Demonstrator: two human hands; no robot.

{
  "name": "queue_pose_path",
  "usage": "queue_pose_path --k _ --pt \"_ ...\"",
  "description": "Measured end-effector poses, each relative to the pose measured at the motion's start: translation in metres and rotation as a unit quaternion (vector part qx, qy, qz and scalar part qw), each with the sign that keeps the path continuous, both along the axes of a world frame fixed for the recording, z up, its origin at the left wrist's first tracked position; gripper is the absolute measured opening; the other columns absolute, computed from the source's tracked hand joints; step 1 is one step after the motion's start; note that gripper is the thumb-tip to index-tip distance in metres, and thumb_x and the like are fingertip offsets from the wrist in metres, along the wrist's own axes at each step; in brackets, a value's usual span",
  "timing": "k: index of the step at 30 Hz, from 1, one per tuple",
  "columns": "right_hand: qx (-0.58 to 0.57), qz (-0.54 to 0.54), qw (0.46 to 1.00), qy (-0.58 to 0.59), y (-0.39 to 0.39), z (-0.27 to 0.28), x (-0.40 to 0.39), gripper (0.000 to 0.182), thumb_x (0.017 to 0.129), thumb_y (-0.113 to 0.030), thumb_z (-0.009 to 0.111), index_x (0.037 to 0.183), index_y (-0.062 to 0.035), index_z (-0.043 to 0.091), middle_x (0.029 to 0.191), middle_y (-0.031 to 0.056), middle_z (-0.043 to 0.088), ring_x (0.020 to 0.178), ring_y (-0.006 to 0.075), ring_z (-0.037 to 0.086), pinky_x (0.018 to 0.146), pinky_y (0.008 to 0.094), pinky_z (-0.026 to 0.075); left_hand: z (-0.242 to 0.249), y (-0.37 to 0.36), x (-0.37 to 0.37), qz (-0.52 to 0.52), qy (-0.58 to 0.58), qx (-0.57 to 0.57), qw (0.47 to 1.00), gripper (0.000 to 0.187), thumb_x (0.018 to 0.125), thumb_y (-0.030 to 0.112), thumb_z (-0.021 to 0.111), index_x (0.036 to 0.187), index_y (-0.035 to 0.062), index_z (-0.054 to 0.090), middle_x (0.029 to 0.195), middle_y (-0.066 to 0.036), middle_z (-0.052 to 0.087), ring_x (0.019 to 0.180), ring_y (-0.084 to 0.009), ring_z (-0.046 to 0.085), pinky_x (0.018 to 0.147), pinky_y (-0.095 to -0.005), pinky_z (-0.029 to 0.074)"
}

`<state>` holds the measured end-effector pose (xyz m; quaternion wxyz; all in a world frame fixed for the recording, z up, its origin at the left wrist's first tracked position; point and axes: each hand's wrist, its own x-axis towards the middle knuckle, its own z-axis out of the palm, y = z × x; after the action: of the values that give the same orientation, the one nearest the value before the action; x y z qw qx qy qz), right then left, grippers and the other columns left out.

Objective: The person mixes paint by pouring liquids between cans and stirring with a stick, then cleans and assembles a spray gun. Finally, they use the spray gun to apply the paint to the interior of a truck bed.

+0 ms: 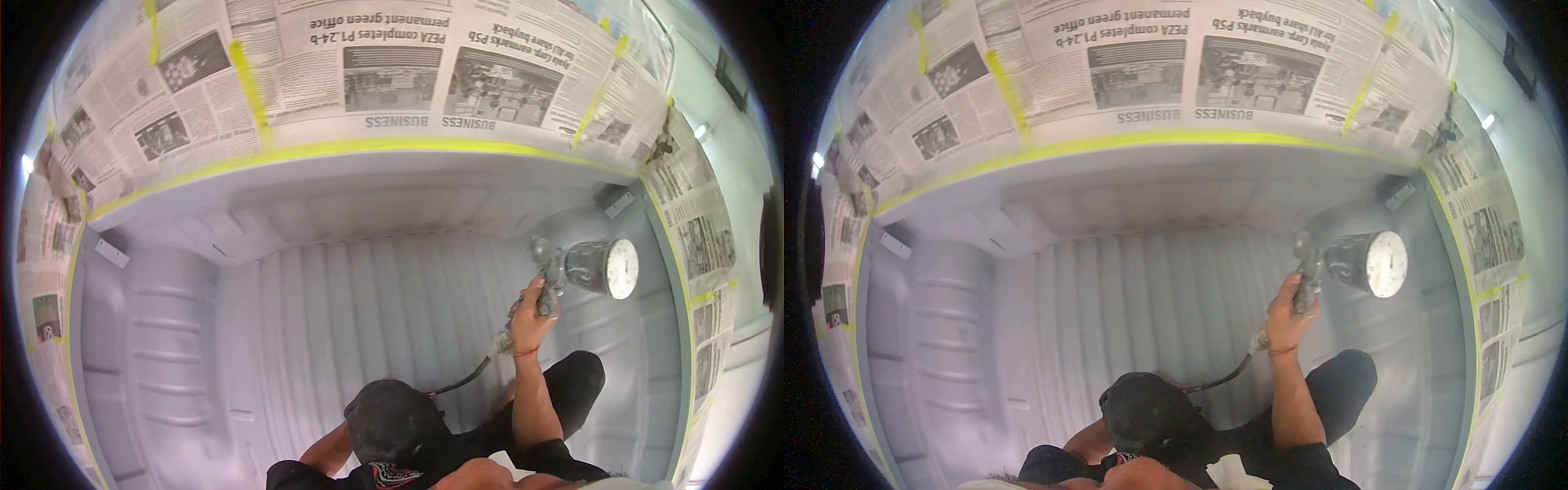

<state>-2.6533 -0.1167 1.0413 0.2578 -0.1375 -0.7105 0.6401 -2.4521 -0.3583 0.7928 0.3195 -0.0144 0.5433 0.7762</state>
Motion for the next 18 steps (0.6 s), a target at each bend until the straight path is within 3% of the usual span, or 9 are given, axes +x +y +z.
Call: queue_pose_path --k 3,10,12,18 --pt "-0.043 -0.041 0.998 -0.015 0.000 0.031 0.002 0.019 0.101 -0.019 0.059 0.092 -0.0030 0.060 0.077 0.0011 0.058 0.054 0.0047 0.048 0.046 0.0231 0.039 0.001 -0.002 -0.002 -0.007 -0.001 -0.002 1.000 0.046 0.094 0.022 0.064 0.136 0.0064 0.060 0.130 -0.010 0.066 0.115 -0.0185 0.063 0.100 -0.0328 0.047" --pt "-0.038 0.131 0.989 -0.057 -0.040 0.040 0.017 0.019 0.099 -0.015 0.060 0.085 -0.0021 0.060 0.068 -0.0020 0.055 0.055 0.0046 0.048 0.046 0.0241 0.038 0.001 -0.005 -0.002 0.001 0.002 0.001 1.000 0.046 0.094 0.022 0.064 0.137 0.0063 0.059 0.130 -0.009 0.066 0.115 -0.0182 0.063 0.100 -0.0326 0.047" --pt "0.076 0.216 0.973 0.010 -0.049 0.025 0.011 0.030 0.102 -0.029 0.058 0.089 -0.0026 0.057 0.070 0.0045 0.058 0.053 0.0091 0.053 0.045 0.0253 0.043 0.001 -0.006 0.001 0.007 0.005 0.005 1.000 0.046 0.094 0.022 0.064 0.137 0.0063 0.059 0.130 -0.009 0.066 0.115 -0.0181 0.063 0.100 -0.0326 0.047" --pt "0.050 0.331 0.942 0.026 -0.121 0.037 -0.006 0.029 0.101 -0.026 0.061 0.085 -0.0030 0.056 0.070 0.0014 0.057 0.053 0.0071 0.051 0.045 0.0249 0.042 -0.004 -0.010 0.012 0.039 0.023 0.020 0.999 0.046 0.094 0.022 0.064 0.137 0.0062 0.059 0.131 -0.009 0.066 0.116 -0.0179 0.063 0.101 -0.0324 0.047"
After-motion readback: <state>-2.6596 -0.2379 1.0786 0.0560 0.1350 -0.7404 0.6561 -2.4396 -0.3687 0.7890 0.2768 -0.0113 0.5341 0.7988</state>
